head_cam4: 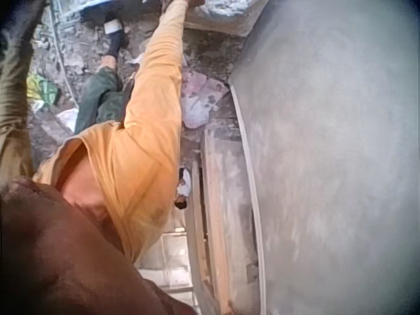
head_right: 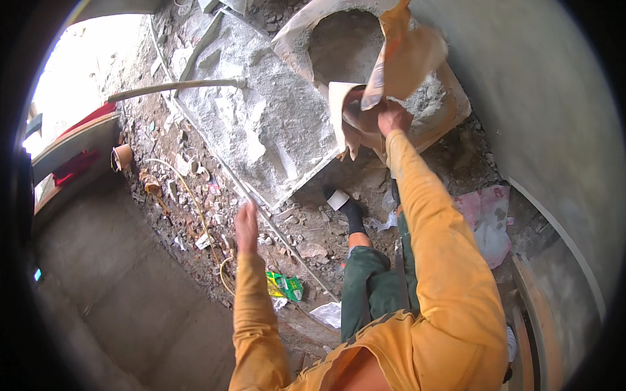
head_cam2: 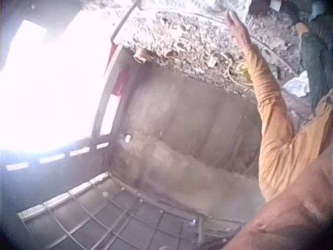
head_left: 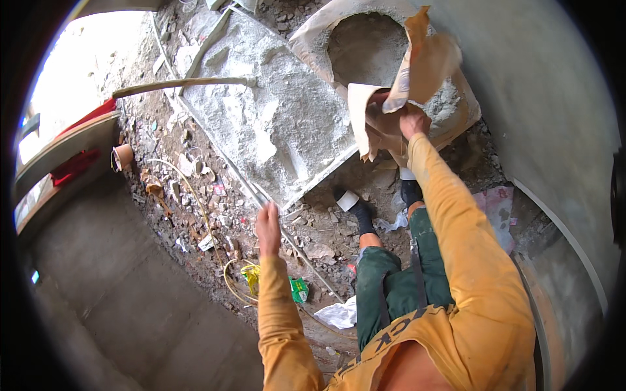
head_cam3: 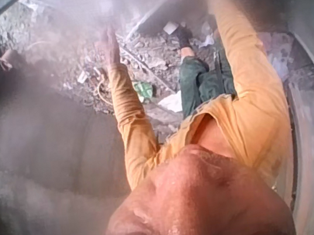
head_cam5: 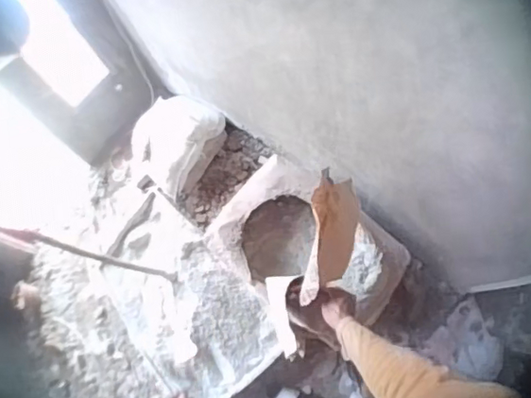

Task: The person sprays water on a concrete wall using a hose, then walks to a pile of debris and picks up a brown paper bag. They open the bag, place a small object inside, and fold the bag closed.

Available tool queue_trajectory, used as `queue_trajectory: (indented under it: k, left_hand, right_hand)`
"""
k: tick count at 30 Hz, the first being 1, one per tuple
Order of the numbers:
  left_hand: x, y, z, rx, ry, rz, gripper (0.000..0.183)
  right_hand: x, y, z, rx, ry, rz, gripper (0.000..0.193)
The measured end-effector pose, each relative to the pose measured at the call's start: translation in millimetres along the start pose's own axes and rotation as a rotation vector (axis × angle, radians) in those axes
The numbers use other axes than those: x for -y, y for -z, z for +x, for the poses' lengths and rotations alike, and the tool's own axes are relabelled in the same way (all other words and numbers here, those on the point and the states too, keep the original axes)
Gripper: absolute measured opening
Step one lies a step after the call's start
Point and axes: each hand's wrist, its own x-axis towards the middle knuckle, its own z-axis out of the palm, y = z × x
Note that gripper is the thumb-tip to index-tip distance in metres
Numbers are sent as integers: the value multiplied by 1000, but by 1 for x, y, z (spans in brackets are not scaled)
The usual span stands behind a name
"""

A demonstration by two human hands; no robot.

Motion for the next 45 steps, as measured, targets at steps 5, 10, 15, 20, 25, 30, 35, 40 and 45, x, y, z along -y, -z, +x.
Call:
queue_trajectory:
  k: [5,10,15,20,25,30,35,40,45]
  left_hand:
    - [234,-32,-208,185,448,445,46]
    - [289,-72,-357,156,687,145,45]
    - [190,-110,-305,-46,249,-128,40]
    - [26,-98,-207,-114,2,-484,39]
    - [-130,-4,-177,-465,-400,-325,50]
    - [-173,25,-212,-50,-306,-845,54]
    - [-136,-25,-197,-331,-166,-434,74]
    - [-112,-48,-238,-486,-173,248,103]
    - [-72,-64,-229,-806,53,-480,105]
  right_hand:
    - [17,153,140,-633,188,-855,28]
    - [105,424,124,-1134,456,-447,25]
    - [116,482,5,-673,654,55,36]
    - [138,411,-36,-489,1149,-51,28]
    - [200,347,-179,209,1140,396,32]
    - [220,268,-202,321,942,-460,33]
    - [226,201,-232,681,1143,-403,39]
    - [200,170,-267,1024,882,-17,44]
    - [161,146,-265,851,910,91,38]
